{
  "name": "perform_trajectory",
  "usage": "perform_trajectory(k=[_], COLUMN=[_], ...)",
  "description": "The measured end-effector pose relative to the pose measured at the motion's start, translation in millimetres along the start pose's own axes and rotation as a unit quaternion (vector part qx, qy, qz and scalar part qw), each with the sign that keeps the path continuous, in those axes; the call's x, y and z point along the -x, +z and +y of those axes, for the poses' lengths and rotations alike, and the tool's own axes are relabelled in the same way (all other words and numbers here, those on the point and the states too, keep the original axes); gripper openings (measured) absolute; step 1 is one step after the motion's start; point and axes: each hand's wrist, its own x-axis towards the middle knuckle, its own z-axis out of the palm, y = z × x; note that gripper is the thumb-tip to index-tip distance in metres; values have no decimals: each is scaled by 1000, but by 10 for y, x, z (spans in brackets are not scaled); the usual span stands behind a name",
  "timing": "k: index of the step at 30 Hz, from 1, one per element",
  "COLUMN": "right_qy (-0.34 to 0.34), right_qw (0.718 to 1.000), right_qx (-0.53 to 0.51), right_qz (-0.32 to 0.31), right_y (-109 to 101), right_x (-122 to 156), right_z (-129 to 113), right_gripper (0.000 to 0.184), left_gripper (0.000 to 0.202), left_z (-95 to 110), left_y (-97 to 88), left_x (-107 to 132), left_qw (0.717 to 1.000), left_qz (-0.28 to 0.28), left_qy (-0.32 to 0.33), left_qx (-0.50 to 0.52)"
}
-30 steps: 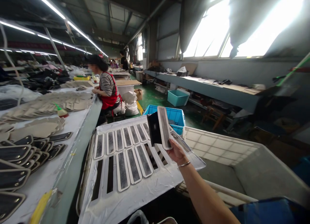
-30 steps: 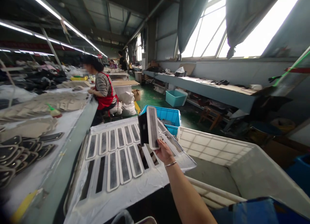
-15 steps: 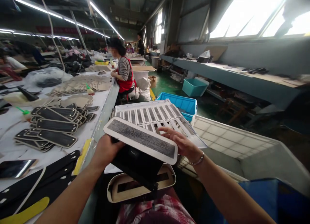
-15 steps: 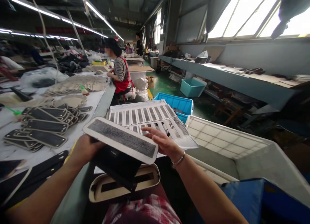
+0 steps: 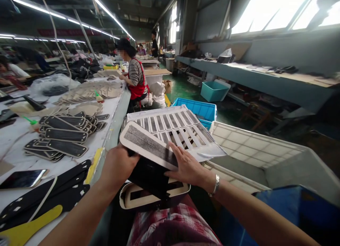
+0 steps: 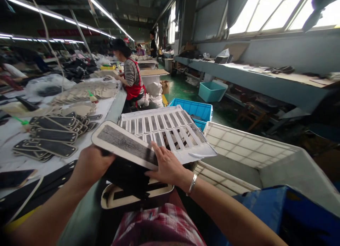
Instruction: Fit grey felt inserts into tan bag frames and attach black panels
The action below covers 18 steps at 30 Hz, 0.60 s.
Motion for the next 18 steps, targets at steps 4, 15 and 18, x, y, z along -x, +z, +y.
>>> perform_trajectory(k=[4, 15, 18], right_qy=[-20, -6, -32], right_qw=[999, 997, 998], right_qx=[-20, -69, -28], right_qz=[22, -43, -46], right_y=[208, 376, 347], right_x=[67, 195, 205], right_z=[41, 258, 279], right_gripper=[96, 97, 98], left_gripper=[37, 64, 44], left_z=[-121, -789, -788], left_y=[-55, -7, 154], left_x=[106, 418, 514], left_qw=[994, 961, 962], left_qz=[-72, -254, -252], left_qy=[81, 109, 107], left_qx=[-10, 3, -1])
